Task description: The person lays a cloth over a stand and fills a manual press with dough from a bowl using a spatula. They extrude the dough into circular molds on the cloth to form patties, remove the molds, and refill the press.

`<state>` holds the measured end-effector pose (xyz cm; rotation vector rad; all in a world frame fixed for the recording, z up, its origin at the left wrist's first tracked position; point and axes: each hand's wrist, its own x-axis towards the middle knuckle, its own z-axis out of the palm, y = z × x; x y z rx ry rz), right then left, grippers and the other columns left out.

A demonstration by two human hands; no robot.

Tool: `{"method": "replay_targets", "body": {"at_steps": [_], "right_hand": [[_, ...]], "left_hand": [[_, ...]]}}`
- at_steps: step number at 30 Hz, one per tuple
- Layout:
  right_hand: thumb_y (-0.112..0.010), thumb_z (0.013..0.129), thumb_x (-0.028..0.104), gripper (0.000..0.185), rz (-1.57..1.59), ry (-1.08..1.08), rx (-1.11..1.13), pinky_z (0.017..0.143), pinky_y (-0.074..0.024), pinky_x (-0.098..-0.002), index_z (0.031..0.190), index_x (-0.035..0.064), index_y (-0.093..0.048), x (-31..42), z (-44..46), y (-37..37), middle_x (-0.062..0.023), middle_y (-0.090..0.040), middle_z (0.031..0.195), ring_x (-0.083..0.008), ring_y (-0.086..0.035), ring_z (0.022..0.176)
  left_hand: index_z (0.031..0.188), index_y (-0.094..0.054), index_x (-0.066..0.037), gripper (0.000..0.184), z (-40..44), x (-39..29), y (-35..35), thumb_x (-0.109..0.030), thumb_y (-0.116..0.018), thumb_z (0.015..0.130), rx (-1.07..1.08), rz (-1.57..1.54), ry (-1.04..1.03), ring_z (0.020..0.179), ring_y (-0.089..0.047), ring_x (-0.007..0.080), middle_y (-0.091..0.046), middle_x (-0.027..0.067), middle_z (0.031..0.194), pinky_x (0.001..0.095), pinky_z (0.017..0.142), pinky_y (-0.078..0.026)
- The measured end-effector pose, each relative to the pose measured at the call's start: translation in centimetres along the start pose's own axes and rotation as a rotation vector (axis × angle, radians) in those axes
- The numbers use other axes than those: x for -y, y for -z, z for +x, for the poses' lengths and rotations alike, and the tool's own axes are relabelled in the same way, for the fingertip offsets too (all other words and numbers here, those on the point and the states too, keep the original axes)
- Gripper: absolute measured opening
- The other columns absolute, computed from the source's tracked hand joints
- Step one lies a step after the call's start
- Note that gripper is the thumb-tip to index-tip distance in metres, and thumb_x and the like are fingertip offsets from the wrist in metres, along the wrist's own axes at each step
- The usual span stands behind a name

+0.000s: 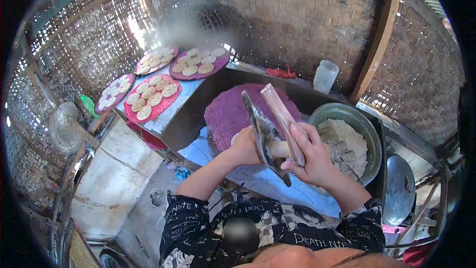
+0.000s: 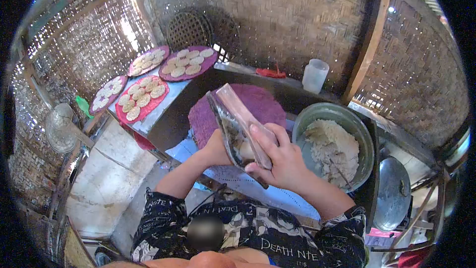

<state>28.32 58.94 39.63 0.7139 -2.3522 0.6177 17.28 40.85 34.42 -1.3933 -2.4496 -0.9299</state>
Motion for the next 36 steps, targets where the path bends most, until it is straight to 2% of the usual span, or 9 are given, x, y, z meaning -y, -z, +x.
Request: {"method": "replay_targets", "body": {"at_steps": [6, 9, 10, 12, 17, 21, 26, 30, 36], "right_hand": [[-0.064, 0.073, 0.044, 0.083, 0.146, -0.071, 0.135, 0.085, -0.0436, -0.0386, 0.137, 0.01, -0.025, -0.4, 4.2, -2.4, -0.0178, -0.041, 0.119, -0.0308, -0.049, 0.106], [-0.062, 0.076, 0.046, 0.084, 0.887, -0.361, 0.179, 0.09, -0.0384, -0.0352, 0.137, 0.0053, -0.021, -3.3, 4.6, -4.7, -0.013, -0.04, 0.123, -0.0232, -0.046, 0.111], [-0.062, 0.074, 0.052, 0.089, 1.028, -0.636, 0.683, 0.09, -0.0366, -0.0329, 0.135, 0.0028, -0.021, -5.0, 4.4, -3.5, -0.0108, -0.04, 0.124, -0.0189, -0.043, 0.111], [-0.066, 0.064, 0.059, 0.099, 1.141, -0.735, 0.717, 0.09, -0.0376, -0.0355, 0.133, 0.0021, -0.024, -5.1, 3.4, -4.3, -0.0145, -0.042, 0.122, -0.0244, -0.044, 0.111], [-0.068, 0.055, 0.066, 0.106, 1.515, -0.829, 0.768, 0.085, -0.0418, -0.0413, 0.129, -0.0018, -0.031, -3.2, 3.6, -5.1, -0.0208, -0.046, 0.115, -0.033, -0.052, 0.102], [-0.063, 0.051, 0.073, 0.118, 1.488, -0.853, 0.976, 0.085, -0.041, -0.0461, 0.13, -0.0061, -0.027, -4.4, 4.5, -4.7, -0.0237, -0.046, 0.117, -0.0359, -0.052, 0.101], [-0.054, 0.064, 0.072, 0.105, 1.482, -0.974, 0.826, 0.088, -0.039, -0.0439, 0.135, 0.0005, -0.023, -7.0, 3.5, -5.3, -0.0218, -0.042, 0.123, -0.0337, -0.049, 0.106], [-0.058, 0.07, 0.061, 0.09, 1.443, -1.098, 0.796, 0.087, -0.0416, -0.0414, 0.13, 0.0004, -0.03, -9.5, 2.6, -7.1, -0.0214, -0.046, 0.119, -0.0321, -0.054, 0.099], [-0.061, 0.072, 0.056, 0.075, 1.323, -1.146, 0.877, 0.076, -0.0469, -0.0321, 0.118, -0.0014, -0.044, -9.5, 3.2, -8.9, -0.0156, -0.058, 0.1, -0.0232, -0.059, 0.09]], "left_hand": [[0.095, -0.061, -0.009, 0.044, -0.8, 4.0, 0.6, -0.033, -0.072, 0.06, -0.123, -0.258, 0.085, 0.089, -0.059, 0.0281, -0.062, 0.0116, 0.094, 0.0365, 0.08, -0.046], [0.094, -0.062, -0.009, 0.037, -0.6, 5.7, 2.2, -0.026, -0.07, 0.062, -0.208, -0.21, 0.067, 0.087, -0.061, 0.0267, -0.063, 0.0115, 0.091, 0.0346, 0.079, -0.047], [0.095, -0.062, -0.009, 0.037, -0.6, 6.2, 2.5, -0.025, -0.07, 0.062, -0.222, -0.23, 0.086, 0.087, -0.061, 0.0263, -0.064, 0.0114, 0.091, 0.0343, 0.079, -0.047], [0.113, -0.054, -0.01, 0.057, -0.4, 6.7, 4.0, -0.021, -0.072, 0.06, -0.104, -0.31, 0.066, 0.096, -0.059, 0.0249, -0.06, 0.0103, 0.106, 0.0337, 0.085, -0.045], [0.138, -0.022, -0.01, 0.098, 2.4, 7.8, 11.0, 0.0, -0.07, 0.053, 0.003, -2.021, -0.236, 0.13, -0.026, 0.0301, -0.021, 0.0162, 0.142, 0.0413, 0.104, -0.026], [0.139, -0.018, -0.011, 0.097, 4.3, 7.4, 10.3, 0.001, -0.067, 0.057, 0.146, -1.95, -0.728, 0.129, -0.028, 0.032, -0.023, 0.0159, 0.141, 0.0452, 0.103, -0.025], [0.135, -0.027, -0.009, 0.081, 5.2, 12.5, 6.4, -0.001, -0.061, 0.061, -0.071, -1.996, -0.21, 0.122, -0.037, 0.0319, -0.045, 0.0109, 0.125, 0.0461, 0.099, -0.032], [0.112, -0.052, -0.008, 0.042, 5.3, 16.7, 2.3, -0.039, -0.05, 0.084, -0.117, -2.378, -0.07, 0.108, -0.05, 0.0315, -0.056, 0.0115, 0.106, 0.0466, 0.093, -0.039], [0.093, -0.06, -0.011, 0.046, 2.2, 18.0, 1.4, -0.055, -0.049, 0.082, -0.318, -2.386, 0.111, 0.091, -0.055, 0.0283, -0.059, 0.0083, 0.088, 0.0429, 0.08, -0.045]]}}
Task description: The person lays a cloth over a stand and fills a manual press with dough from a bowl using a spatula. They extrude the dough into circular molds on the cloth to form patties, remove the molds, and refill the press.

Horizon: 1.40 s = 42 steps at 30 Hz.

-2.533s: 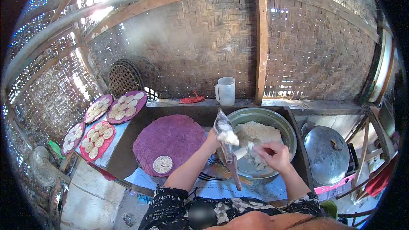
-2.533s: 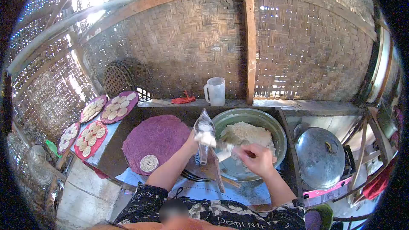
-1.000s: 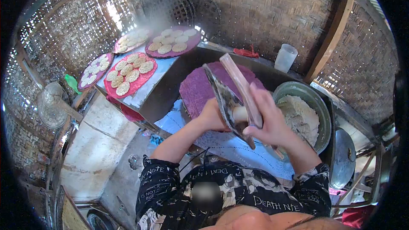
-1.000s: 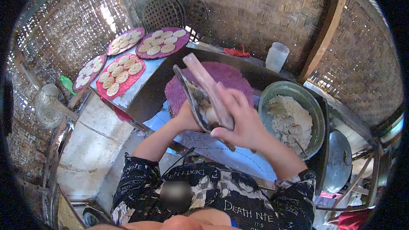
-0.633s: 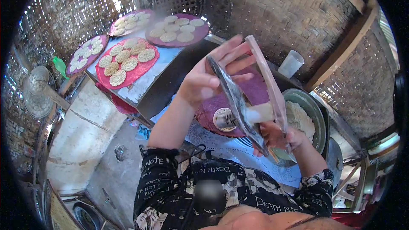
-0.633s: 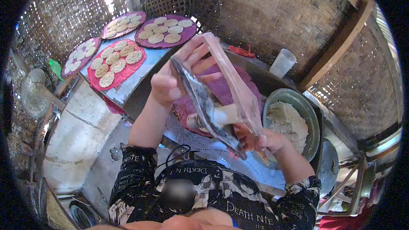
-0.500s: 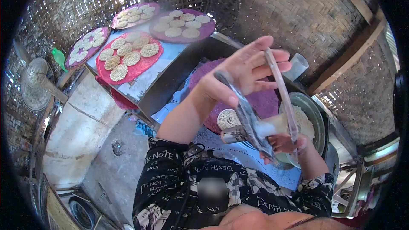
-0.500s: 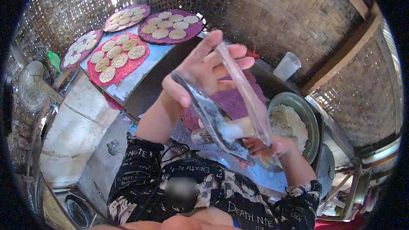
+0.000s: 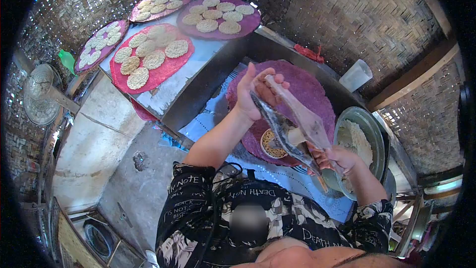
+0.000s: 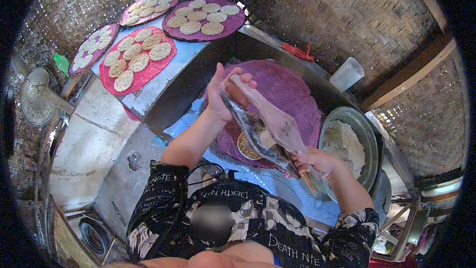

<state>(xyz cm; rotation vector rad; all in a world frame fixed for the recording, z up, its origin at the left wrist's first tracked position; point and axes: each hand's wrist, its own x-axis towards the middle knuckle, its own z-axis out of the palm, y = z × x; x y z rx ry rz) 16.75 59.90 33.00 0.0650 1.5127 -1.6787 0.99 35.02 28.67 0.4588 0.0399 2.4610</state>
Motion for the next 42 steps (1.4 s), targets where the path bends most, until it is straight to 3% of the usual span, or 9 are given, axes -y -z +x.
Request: {"method": "replay_targets", "body": {"at_steps": [13, 17, 22, 29, 33, 37, 38, 41, 42], "right_hand": [[-0.063, 0.077, 0.043, 0.051, -0.2, 0.009, -0.16, 0.061, -0.0472, -0.028, 0.103, 0.0002, -0.055, 2.5, -1.9, -0.6, -0.0078, -0.059, 0.083, -0.0152, -0.058, 0.069], [-0.064, 0.076, 0.041, 0.05, -0.157, -0.024, -0.194, 0.059, -0.0468, -0.0277, 0.103, -0.0004, -0.055, 1.5, -2.3, -1.5, -0.0072, -0.059, 0.08, -0.015, -0.057, 0.066], [-0.066, 0.075, 0.041, 0.05, -0.161, -0.003, -0.173, 0.056, -0.0461, -0.0267, 0.103, -0.0001, -0.055, 0.4, -0.7, -2.8, -0.0056, -0.058, 0.079, -0.0136, -0.056, 0.063], [-0.067, 0.074, 0.042, 0.052, -0.319, 0.069, -0.279, 0.055, -0.0464, -0.0269, 0.104, 0.0004, -0.056, 0.9, 0.3, -2.7, -0.0044, -0.058, 0.079, -0.0122, -0.055, 0.063], [-0.068, 0.073, 0.041, 0.054, -0.305, 0.027, -0.297, 0.057, -0.0483, -0.0279, 0.106, -0.0006, -0.055, 0.7, -1.1, -2.4, -0.0061, -0.058, 0.08, -0.0131, -0.057, 0.066], [-0.069, 0.071, 0.042, 0.068, -0.099, 0.065, -0.159, 0.059, -0.0505, -0.0297, 0.117, -0.0017, -0.045, 0.7, -2.7, -2.4, -0.0088, -0.058, 0.086, -0.0153, -0.059, 0.07], [-0.069, 0.07, 0.043, 0.072, -0.11, 0.156, -0.168, 0.06, -0.0509, -0.0301, 0.119, -0.0016, -0.042, 0.8, -2.9, -2.4, -0.0092, -0.058, 0.088, -0.016, -0.06, 0.07], [-0.069, 0.068, 0.046, 0.083, -0.127, 0.359, -0.219, 0.062, -0.0513, -0.0306, 0.126, -0.0008, -0.033, 1.2, -2.9, -2.7, -0.0101, -0.057, 0.094, -0.0175, -0.06, 0.071], [-0.069, 0.068, 0.048, 0.085, -0.131, 0.396, -0.257, 0.063, -0.0512, -0.0303, 0.126, -0.0004, -0.031, 1.3, -2.5, -2.8, -0.0102, -0.056, 0.097, -0.0175, -0.06, 0.072]], "left_hand": [[0.082, -0.056, -0.016, 0.033, 0.8, 2.2, 1.1, -0.048, -0.051, 0.084, 0.009, -0.021, -0.067, 0.082, -0.053, 0.0226, -0.055, 0.0021, 0.078, 0.0385, 0.073, -0.046], [0.082, -0.06, -0.014, 0.042, -0.6, 2.8, 1.8, -0.053, -0.044, 0.085, 0.0, -0.059, -0.04, 0.087, -0.055, 0.0261, -0.056, 0.0042, 0.081, 0.0413, 0.078, -0.044], [0.077, -0.053, -0.016, 0.037, -2.3, 1.4, 0.4, -0.052, -0.047, 0.085, -0.115, 0.047, -0.083, 0.077, -0.054, 0.0229, -0.053, 0.0024, 0.074, 0.0387, 0.068, -0.047], [0.072, -0.054, -0.014, 0.043, -1.0, 0.2, 0.5, -0.055, -0.045, 0.084, -0.053, 0.034, -0.082, 0.076, -0.054, 0.024, -0.053, 0.0034, 0.071, 0.0397, 0.066, -0.046], [0.072, -0.05, -0.017, 0.04, -0.9, 2.0, 0.5, -0.055, -0.046, 0.083, -0.177, 0.052, -0.088, 0.071, -0.051, 0.0207, -0.049, -0.0001, 0.066, 0.0362, 0.066, -0.044], [0.096, -0.059, -0.012, 0.054, -1.2, 1.5, -0.7, -0.061, -0.039, 0.083, -0.064, 0.094, -0.009, 0.095, -0.056, 0.0303, -0.06, 0.0093, 0.09, 0.0403, 0.081, -0.044], [0.118, -0.049, -0.01, 0.068, -1.1, 1.0, -1.3, -0.065, -0.035, 0.081, -0.033, 0.202, 0.038, 0.108, -0.051, 0.0295, -0.056, 0.0142, 0.11, 0.0393, 0.087, -0.041], [0.128, -0.038, -0.007, 0.067, -1.8, -0.2, -4.0, -0.057, -0.042, 0.083, 0.063, 0.315, 0.237, 0.112, -0.048, 0.0254, -0.05, 0.0165, 0.119, 0.039, 0.092, -0.038], [0.128, -0.037, -0.003, 0.067, -2.3, -0.4, -3.7, -0.043, -0.056, 0.078, 0.118, 0.738, 0.237, 0.113, -0.047, 0.0253, -0.049, 0.0181, 0.12, 0.0394, 0.096, -0.034]]}}
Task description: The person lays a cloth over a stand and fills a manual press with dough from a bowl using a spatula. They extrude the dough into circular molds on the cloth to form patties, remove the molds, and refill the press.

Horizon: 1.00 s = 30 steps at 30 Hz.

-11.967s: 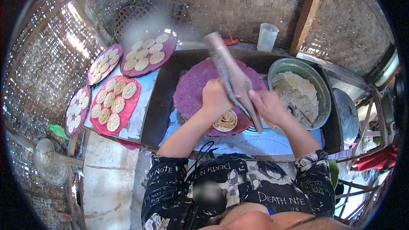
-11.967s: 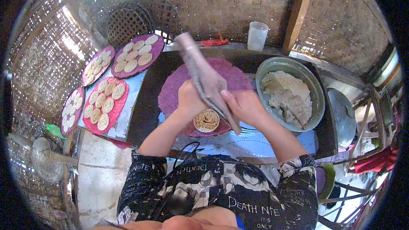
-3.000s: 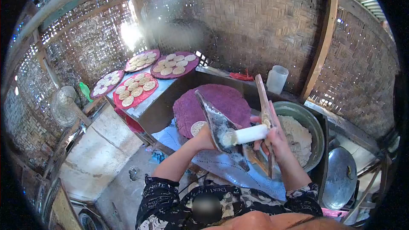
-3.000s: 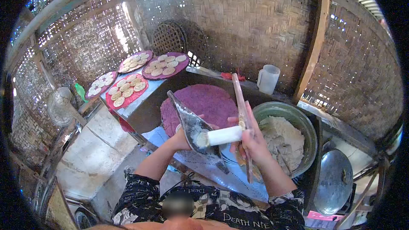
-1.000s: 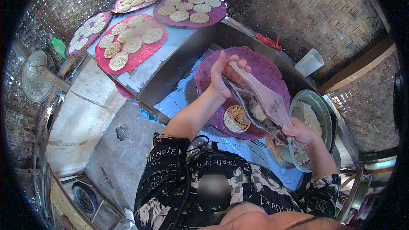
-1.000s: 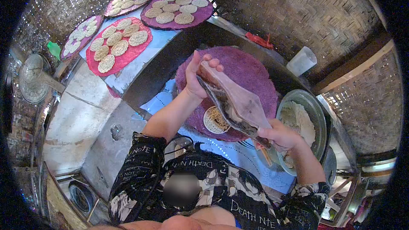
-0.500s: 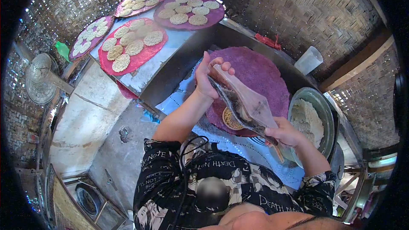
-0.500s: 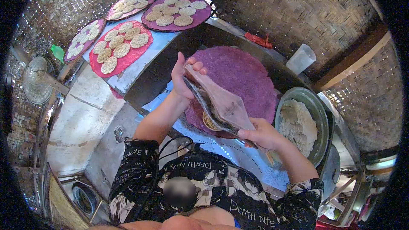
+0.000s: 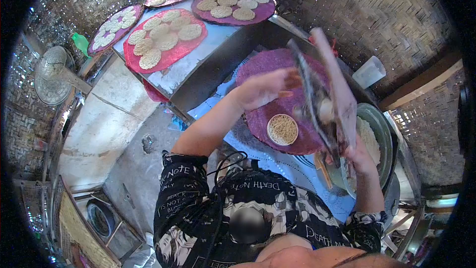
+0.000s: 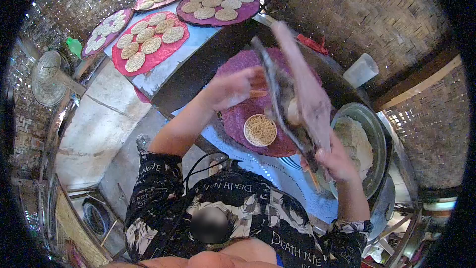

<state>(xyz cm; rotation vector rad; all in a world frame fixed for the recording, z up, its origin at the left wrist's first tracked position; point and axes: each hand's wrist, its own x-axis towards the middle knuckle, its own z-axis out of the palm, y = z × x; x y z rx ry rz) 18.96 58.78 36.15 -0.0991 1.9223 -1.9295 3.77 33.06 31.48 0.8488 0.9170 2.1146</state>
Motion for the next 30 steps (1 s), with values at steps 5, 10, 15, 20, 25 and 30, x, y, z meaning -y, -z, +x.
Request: {"method": "replay_targets", "body": {"at_steps": [5, 10, 15, 20, 25, 30], "right_hand": [[-0.063, 0.066, 0.062, 0.097, -0.039, 0.036, 0.043, 0.071, -0.0481, -0.0291, 0.131, 0.0002, -0.026, 0.3, 3.3, -3.3, -0.0101, -0.051, 0.106, -0.0163, -0.055, 0.087], [-0.052, 0.078, 0.059, 0.079, 0.001, 0.096, 0.122, 0.075, -0.0455, -0.0318, 0.134, 0.0069, -0.031, -0.9, 6.8, -3.0, -0.0074, -0.055, 0.108, -0.0161, -0.054, 0.093], [-0.059, 0.078, 0.03, 0.025, -1.073, 0.134, -0.281, 0.074, -0.0456, -0.0371, 0.086, 0.0085, -0.067, -5.1, 9.1, -1.5, -0.012, -0.06, 0.083, -0.0263, -0.058, 0.084], [-0.059, 0.076, 0.028, 0.021, -1.15, 0.092, -0.302, 0.071, -0.0459, -0.0409, 0.075, 0.0074, -0.065, -6.9, 10.0, -1.0, -0.0111, -0.058, 0.079, -0.0302, -0.057, 0.08], [-0.059, 0.074, 0.026, 0.02, -1.249, 0.182, -0.25, 0.069, -0.0466, -0.0407, 0.073, 0.0069, -0.064, -7.0, 10.4, -1.2, -0.011, -0.057, 0.078, -0.0294, -0.057, 0.079], [-0.059, 0.071, 0.023, 0.018, -1.348, 0.306, -0.197, 0.067, -0.047, -0.0403, 0.069, 0.0062, -0.062, -6.5, 10.5, -1.4, -0.01, -0.057, 0.076, -0.0286, -0.057, 0.079]], "left_hand": [[0.107, -0.052, 0.0, 0.048, -1.3, 2.6, -2.1, -0.018, -0.069, 0.065, -0.265, 1.32, -0.155, 0.102, -0.054, 0.0265, -0.056, 0.0181, 0.106, 0.0374, 0.091, -0.039], [0.094, -0.059, 0.0, 0.031, -3.3, 2.1, 0.3, -0.009, -0.07, 0.066, -0.606, 0.95, -0.284, 0.083, -0.058, 0.0153, -0.064, 0.0083, 0.088, 0.032, 0.077, -0.047], [0.102, -0.054, 0.001, 0.036, -8.8, 0.8, 6.8, -0.032, -0.049, 0.087, -1.063, 0.126, -0.007, 0.066, -0.058, 0.0196, -0.056, 0.0086, 0.077, 0.034, 0.062, -0.054], [0.089, -0.052, -0.004, 0.024, -12.8, -3.5, 4.4, -0.026, -0.057, 0.083, -0.748, 0.191, -0.199, 0.06, -0.054, 0.0176, -0.053, 0.0054, 0.07, 0.0359, 0.076, -0.045], [0.083, -0.049, -0.003, 0.021, -13.2, -3.9, 1.7, -0.014, -0.064, 0.075, -0.606, 1.011, -0.397, 0.059, -0.051, 0.0149, -0.051, 0.0027, 0.066, 0.0372, 0.079, -0.041], [0.102, -0.046, 0.004, 0.037, -14.3, -2.3, 6.7, -0.023, -0.059, 0.08, -0.327, -0.309, -0.081, 0.059, -0.048, 0.0167, -0.053, 0.0059, 0.075, 0.0327, 0.07, -0.042]]}}
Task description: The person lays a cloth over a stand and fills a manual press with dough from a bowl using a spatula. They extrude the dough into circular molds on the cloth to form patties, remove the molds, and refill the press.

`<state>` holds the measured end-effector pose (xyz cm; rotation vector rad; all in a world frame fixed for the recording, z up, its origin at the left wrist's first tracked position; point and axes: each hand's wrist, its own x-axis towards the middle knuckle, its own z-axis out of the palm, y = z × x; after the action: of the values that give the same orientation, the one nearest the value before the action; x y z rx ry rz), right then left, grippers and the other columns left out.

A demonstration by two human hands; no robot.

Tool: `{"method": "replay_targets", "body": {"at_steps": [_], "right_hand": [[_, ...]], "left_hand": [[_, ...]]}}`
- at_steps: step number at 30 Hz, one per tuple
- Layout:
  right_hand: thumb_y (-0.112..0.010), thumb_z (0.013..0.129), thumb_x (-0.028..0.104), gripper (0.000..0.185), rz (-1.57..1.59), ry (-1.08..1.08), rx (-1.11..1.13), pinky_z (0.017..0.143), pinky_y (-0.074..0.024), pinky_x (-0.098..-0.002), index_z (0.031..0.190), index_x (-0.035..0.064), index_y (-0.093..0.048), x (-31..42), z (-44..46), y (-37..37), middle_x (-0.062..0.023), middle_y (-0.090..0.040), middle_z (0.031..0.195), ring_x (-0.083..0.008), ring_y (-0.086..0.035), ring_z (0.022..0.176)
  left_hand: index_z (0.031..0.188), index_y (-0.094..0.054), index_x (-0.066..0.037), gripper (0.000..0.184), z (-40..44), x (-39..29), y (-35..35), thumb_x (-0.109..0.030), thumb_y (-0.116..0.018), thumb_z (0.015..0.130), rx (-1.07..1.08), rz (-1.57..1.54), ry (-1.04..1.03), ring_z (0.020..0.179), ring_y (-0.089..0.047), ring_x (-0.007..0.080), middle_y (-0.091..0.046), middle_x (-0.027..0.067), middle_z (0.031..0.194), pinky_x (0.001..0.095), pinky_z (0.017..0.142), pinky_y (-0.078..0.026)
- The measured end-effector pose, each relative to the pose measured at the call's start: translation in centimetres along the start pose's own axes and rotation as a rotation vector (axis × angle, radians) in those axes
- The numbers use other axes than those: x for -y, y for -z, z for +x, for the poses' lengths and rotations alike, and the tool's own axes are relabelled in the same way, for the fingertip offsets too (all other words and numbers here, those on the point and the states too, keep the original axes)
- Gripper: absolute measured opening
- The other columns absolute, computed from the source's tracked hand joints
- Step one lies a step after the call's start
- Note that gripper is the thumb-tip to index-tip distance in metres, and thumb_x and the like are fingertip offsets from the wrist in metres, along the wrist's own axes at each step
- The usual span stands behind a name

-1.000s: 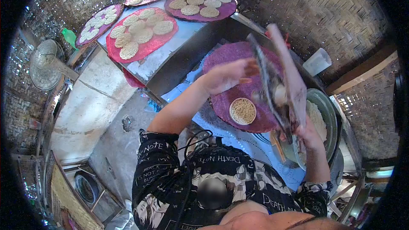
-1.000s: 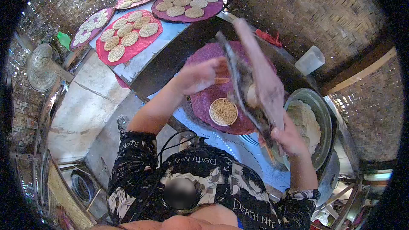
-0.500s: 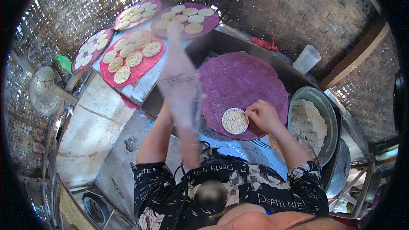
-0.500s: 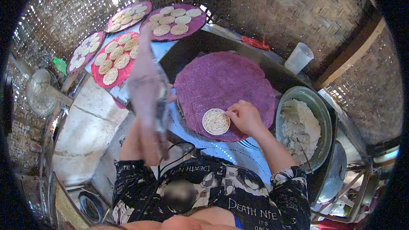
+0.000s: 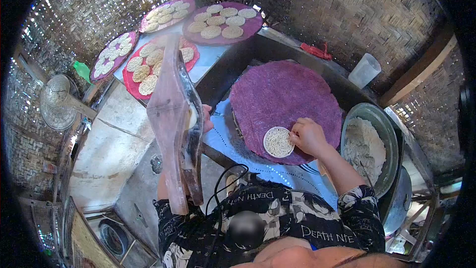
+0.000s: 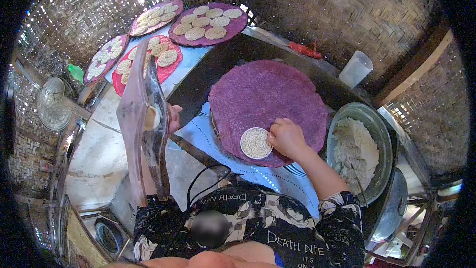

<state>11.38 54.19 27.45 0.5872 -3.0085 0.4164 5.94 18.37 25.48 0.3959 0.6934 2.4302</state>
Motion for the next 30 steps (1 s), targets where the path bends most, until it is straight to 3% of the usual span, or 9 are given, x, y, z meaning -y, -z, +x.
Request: {"method": "replay_targets", "body": {"at_steps": [3, 4, 7, 11, 16, 22, 25, 27, 30], "right_hand": [[-0.058, 0.07, 0.024, 0.017, 0.048, -0.002, 0.0, 0.066, -0.0467, -0.0411, 0.069, 0.0067, -0.062, 0.4, 0.2, 1.9, -0.0099, -0.056, 0.076, -0.0289, -0.057, 0.078], [-0.058, 0.07, 0.023, 0.017, 0.06, -0.006, -0.009, 0.067, -0.0467, -0.0412, 0.069, 0.0066, -0.062, 0.6, 0.6, 2.4, -0.0099, -0.056, 0.075, -0.029, -0.057, 0.078], [-0.057, 0.07, 0.023, 0.018, 0.088, -0.026, -0.043, 0.067, -0.0465, -0.0414, 0.068, 0.0064, -0.062, 1.0, 2.7, 3.2, -0.0102, -0.056, 0.076, -0.0293, -0.057, 0.077], [-0.057, 0.071, 0.023, 0.017, 0.081, -0.028, -0.101, 0.07, -0.0468, -0.041, 0.069, 0.0064, -0.063, 1.9, 6.3, 1.1, -0.0103, -0.058, 0.078, -0.0294, -0.057, 0.08], [-0.056, 0.072, 0.022, 0.017, 0.05, -0.085, -0.033, 0.074, -0.0473, -0.0406, 0.075, 0.008, -0.066, 2.2, 8.5, -0.8, -0.0098, -0.059, 0.082, -0.0285, -0.058, 0.085], [-0.056, 0.073, 0.022, 0.018, 0.037, -0.089, 0.024, 0.074, -0.0468, -0.0415, 0.075, 0.0076, -0.066, 1.4, 8.0, -1.4, -0.0101, -0.059, 0.084, -0.0281, -0.057, 0.087], [-0.056, 0.075, 0.025, 0.02, 0.034, -0.104, 0.027, 0.074, -0.0466, -0.0421, 0.074, 0.007, -0.065, 1.4, 7.4, -0.9, -0.0102, -0.059, 0.085, -0.0296, -0.057, 0.087], [-0.056, 0.077, 0.028, 0.024, 0.035, -0.094, 0.026, 0.075, -0.0466, -0.0405, 0.078, 0.0064, -0.066, 1.6, 6.9, 0.3, -0.0107, -0.059, 0.084, -0.0283, -0.057, 0.086], [-0.051, 0.082, 0.041, 0.039, 0.463, -0.062, -0.035, 0.077, -0.0462, -0.037, 0.094, 0.0058, -0.063, 2.2, 5.8, 1.5, -0.0105, -0.059, 0.086, -0.0244, -0.057, 0.087]], "left_hand": [[0.113, -0.045, 0.008, 0.048, 0.3, -0.1, 1.2, -0.028, -0.055, 0.082, 0.106, -0.266, 0.159, 0.059, -0.046, 0.0178, -0.054, 0.0078, 0.08, 0.03, 0.064, -0.043], [0.114, -0.045, 0.007, 0.049, -0.6, -0.2, 0.5, -0.028, -0.055, 0.082, -0.086, -0.261, 0.136, 0.059, -0.046, 0.0175, -0.054, 0.0085, 0.082, 0.0304, 0.063, -0.043], [0.108, -0.049, 0.005, 0.044, -0.5, 0.2, -2.1, -0.019, -0.065, 0.075, -0.197, 0.075, -0.075, 0.067, -0.053, 0.0184, -0.057, 0.0097, 0.085, 0.0346, 0.063, -0.047], [0.096, -0.055, -0.002, 0.042, 0.4, -0.3, -7.9, -0.011, -0.077, 0.062, -0.486, 0.901, -0.196, 0.08, -0.058, 0.0159, -0.058, 0.0053, 0.085, 0.0343, 0.074, -0.05], [0.097, -0.056, -0.005, 0.042, 0.6, -0.8, -8.9, -0.015, -0.078, 0.062, -0.34, 0.784, -0.102, 0.083, -0.056, 0.0162, -0.058, 0.0046, 0.088, 0.0312, 0.076, -0.048], [0.102, -0.055, -0.006, 0.05, 1.3, 0.3, -6.5, -0.021, -0.079, 0.061, -0.553, 1.312, 0.04, 0.092, -0.051, 0.0153, -0.055, 0.0059, 0.095, 0.0286, 0.078, -0.044], [0.103, -0.057, -0.004, 0.052, 1.7, 1.4, -7.6, -0.022, -0.079, 0.06, -0.48, 0.94, -0.158, 0.092, -0.051, 0.0139, -0.057, 0.0064, 0.095, 0.0289, 0.079, -0.044], [0.102, -0.059, -0.003, 0.048, 2.3, 2.0, -7.7, -0.02, -0.078, 0.061, -0.405, 0.965, -0.347, 0.09, -0.053, 0.0133, -0.06, 0.0059, 0.092, 0.0284, 0.08, -0.044], [0.087, -0.064, -0.003, 0.03, 4.2, 1.9, -7.1, -0.014, -0.073, 0.061, -0.365, 1.437, -0.47, 0.08, -0.061, 0.0193, -0.065, 0.0075, 0.08, 0.0308, 0.083, -0.044]]}}
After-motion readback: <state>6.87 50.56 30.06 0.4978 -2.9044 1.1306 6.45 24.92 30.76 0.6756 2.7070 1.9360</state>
